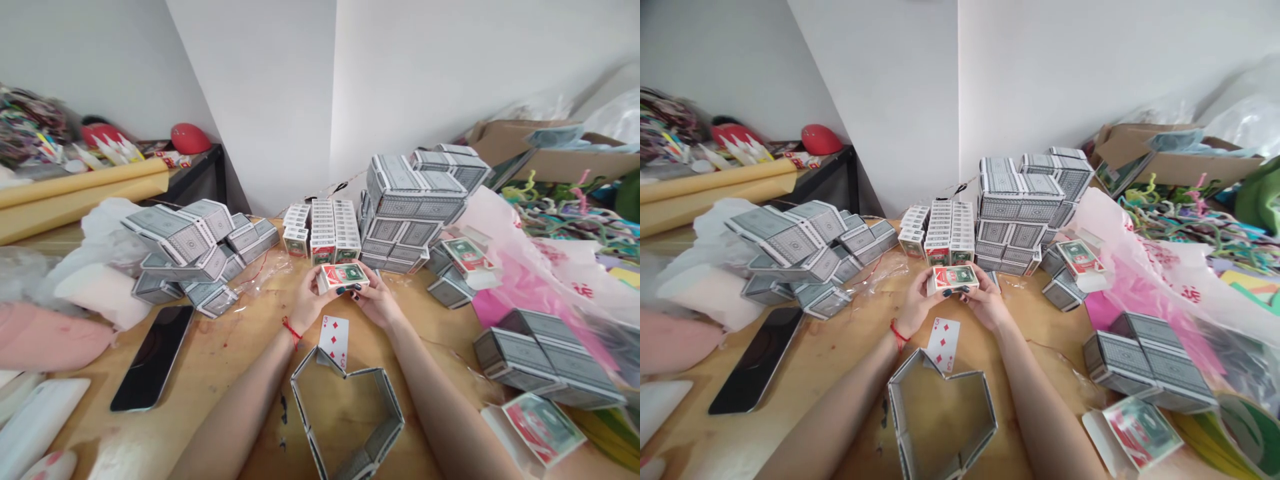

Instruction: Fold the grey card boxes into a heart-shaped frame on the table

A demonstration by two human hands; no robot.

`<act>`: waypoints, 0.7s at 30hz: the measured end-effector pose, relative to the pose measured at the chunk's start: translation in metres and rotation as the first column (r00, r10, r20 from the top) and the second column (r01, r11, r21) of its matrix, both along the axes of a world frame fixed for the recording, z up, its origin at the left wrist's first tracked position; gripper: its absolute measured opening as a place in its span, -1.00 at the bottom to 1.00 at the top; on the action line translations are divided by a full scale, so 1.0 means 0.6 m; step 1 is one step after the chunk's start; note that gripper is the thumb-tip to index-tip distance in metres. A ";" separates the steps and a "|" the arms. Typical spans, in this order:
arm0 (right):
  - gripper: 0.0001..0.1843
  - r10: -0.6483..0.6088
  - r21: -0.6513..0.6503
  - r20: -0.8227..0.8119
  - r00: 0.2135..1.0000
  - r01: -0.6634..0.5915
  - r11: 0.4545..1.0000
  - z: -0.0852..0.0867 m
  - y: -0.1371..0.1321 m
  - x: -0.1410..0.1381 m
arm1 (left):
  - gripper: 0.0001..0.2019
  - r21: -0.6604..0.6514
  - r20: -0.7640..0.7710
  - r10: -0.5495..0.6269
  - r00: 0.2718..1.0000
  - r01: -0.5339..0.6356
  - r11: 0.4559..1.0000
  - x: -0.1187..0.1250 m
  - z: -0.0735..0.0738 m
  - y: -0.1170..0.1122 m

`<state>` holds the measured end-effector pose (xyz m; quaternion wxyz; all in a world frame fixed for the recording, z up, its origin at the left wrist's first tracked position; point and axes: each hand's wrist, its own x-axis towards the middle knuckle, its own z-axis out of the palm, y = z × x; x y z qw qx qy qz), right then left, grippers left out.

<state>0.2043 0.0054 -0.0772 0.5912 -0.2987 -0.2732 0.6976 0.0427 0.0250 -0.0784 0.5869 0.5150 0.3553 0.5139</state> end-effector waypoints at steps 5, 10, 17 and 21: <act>-0.54 -0.037 -0.058 -0.165 0.986 0.027 0.998 -0.008 0.004 0.010 | -0.46 0.007 0.097 -0.186 0.978 0.186 0.982 -0.006 -0.006 0.005; -0.61 -0.026 -0.092 -0.244 0.969 0.004 0.996 -0.017 0.006 0.015 | -0.44 -0.005 0.084 -0.231 0.969 0.233 0.973 -0.008 -0.008 0.005; -0.81 0.076 -0.167 -0.123 0.989 -0.097 0.981 -0.021 0.003 0.009 | -0.57 0.213 -0.124 -0.020 0.992 0.046 0.976 -0.002 -0.011 0.004; -0.77 0.098 -0.146 -0.047 0.994 -0.104 0.984 -0.017 0.002 0.002 | -0.71 0.423 -0.292 0.166 0.942 -0.028 0.906 -0.006 -0.005 0.002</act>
